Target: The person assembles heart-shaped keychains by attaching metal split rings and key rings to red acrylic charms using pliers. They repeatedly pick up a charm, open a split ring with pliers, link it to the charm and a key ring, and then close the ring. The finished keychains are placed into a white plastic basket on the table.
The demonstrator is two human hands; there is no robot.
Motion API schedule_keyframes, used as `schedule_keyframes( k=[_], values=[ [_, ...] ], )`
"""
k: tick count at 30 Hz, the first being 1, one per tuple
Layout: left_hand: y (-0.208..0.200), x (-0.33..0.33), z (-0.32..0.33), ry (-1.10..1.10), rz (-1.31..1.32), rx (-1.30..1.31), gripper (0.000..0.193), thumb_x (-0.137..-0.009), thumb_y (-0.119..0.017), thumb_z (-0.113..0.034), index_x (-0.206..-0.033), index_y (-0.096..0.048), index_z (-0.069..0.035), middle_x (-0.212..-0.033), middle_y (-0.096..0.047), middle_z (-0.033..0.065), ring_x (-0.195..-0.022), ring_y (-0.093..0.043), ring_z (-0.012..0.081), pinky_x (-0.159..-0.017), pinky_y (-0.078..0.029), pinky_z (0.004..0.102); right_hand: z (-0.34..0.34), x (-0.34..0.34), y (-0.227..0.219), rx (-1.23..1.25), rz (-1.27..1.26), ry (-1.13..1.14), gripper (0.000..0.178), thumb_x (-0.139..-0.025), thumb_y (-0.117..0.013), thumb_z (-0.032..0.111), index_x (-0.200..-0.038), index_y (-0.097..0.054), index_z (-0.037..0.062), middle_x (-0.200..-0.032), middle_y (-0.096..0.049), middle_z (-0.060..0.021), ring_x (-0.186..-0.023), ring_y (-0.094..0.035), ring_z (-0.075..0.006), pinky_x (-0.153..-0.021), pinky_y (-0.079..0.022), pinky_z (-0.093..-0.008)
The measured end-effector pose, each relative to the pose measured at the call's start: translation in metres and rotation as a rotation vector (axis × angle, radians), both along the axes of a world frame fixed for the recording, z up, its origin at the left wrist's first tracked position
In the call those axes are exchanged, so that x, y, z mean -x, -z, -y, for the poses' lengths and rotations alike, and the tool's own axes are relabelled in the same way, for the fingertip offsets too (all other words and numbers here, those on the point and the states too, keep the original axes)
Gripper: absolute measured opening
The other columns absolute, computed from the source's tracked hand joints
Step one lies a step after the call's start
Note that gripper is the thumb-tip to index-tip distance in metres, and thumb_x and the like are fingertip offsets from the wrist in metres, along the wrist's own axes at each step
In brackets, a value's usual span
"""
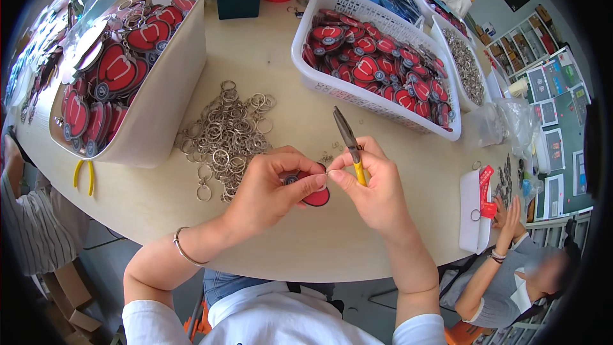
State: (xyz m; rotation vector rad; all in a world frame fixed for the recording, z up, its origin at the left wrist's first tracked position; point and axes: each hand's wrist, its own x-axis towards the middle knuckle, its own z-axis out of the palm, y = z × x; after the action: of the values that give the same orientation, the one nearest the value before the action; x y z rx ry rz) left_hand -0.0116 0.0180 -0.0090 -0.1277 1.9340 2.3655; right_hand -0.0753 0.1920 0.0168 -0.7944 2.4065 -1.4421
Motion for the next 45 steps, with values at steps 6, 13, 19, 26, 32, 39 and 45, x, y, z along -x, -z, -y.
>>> schedule_keyframes(
  k=[6,13,19,26,32,39,45],
  values=[
    [-0.002,0.001,0.009,0.11,0.237,-0.362,0.016,-0.087,-0.068,-0.015,-0.092,-0.067,0.001,-0.081,-0.067,0.0045,-0.073,-0.065,0.0106,-0.058,-0.054,0.022,-0.002,-0.003,-0.004,0.033,-0.179,-0.018,0.013,-0.073,-0.076,0.004,-0.081,-0.067,0.0012,-0.096,-0.053,-0.0072,-0.087,-0.053,-0.0227,-0.074,-0.045,-0.033],
    [0.005,0.001,0.012,0.233,0.404,-0.615,0.015,-0.087,-0.059,-0.014,-0.089,-0.066,-0.001,-0.078,-0.065,0.003,-0.064,-0.061,0.0087,-0.049,-0.047,0.0217,-0.004,0.004,-0.008,0.049,-0.454,-0.203,0.021,-0.06,-0.079,0.002,-0.067,-0.06,0.0013,-0.096,-0.055,-0.0061,-0.085,-0.051,-0.0254,-0.072,-0.042,-0.0368],
    [0.017,-0.001,0.015,0.43,0.5,-0.797,0.027,-0.084,-0.056,-0.014,-0.098,-0.063,0.007,-0.09,-0.066,0.0099,-0.078,-0.064,0.0132,-0.064,-0.05,0.025,-0.007,0.006,-0.011,0.043,-0.716,-0.352,0.023,-0.058,-0.078,0.005,-0.073,-0.061,0.0031,-0.096,-0.056,-0.0053,-0.086,-0.051,-0.026,-0.074,-0.04,-0.0396],
    [0.0,0.001,0.01,0.328,0.349,-0.647,0.017,-0.092,-0.06,-0.013,-0.102,-0.063,-0.001,-0.085,-0.062,0.0035,-0.074,-0.062,0.01,-0.055,-0.052,0.0222,-0.007,-0.005,-0.011,0.038,-0.482,-0.157,0.018,-0.07,-0.075,0.007,-0.084,-0.065,0.004,-0.095,-0.053,-0.0068,-0.085,-0.052,-0.0254,-0.077,-0.041,-0.0372],
    [-0.011,-0.005,0.0,-0.057,-0.009,-0.228,0.032,-0.083,-0.069,0.003,-0.112,-0.057,0.004,-0.103,-0.058,0.0075,-0.088,-0.061,0.0129,-0.069,-0.057,0.0251,-0.015,-0.005,-0.006,0.236,0.269,0.005,0.017,-0.084,-0.073,0.015,-0.085,-0.064,0.0007,-0.094,-0.05,-0.0051,-0.088,-0.05,-0.0152,-0.083,-0.041,-0.0289],
    [-0.005,-0.009,-0.003,-0.081,-0.178,0.101,0.017,-0.081,-0.069,0.004,-0.097,-0.064,0.003,-0.093,-0.058,0.0064,-0.084,-0.062,0.0121,-0.064,-0.053,0.0215,-0.013,-0.002,-0.001,0.283,0.397,-0.05,0.015,-0.083,-0.073,0.013,-0.086,-0.065,0.0001,-0.093,-0.049,-0.0026,-0.089,-0.049,-0.0119,-0.083,-0.041,-0.0274],
    [-0.006,-0.012,-0.005,-0.096,-0.179,0.096,0.015,-0.081,-0.07,0.004,-0.094,-0.064,0.002,-0.09,-0.064,0.0072,-0.081,-0.063,0.0117,-0.064,-0.052,0.0221,-0.01,0.0,0.001,0.319,0.448,-0.045,0.014,-0.083,-0.073,0.011,-0.085,-0.065,0.0003,-0.094,-0.049,-0.0025,-0.088,-0.049,-0.0123,-0.082,-0.041,-0.0275]
  ],
)
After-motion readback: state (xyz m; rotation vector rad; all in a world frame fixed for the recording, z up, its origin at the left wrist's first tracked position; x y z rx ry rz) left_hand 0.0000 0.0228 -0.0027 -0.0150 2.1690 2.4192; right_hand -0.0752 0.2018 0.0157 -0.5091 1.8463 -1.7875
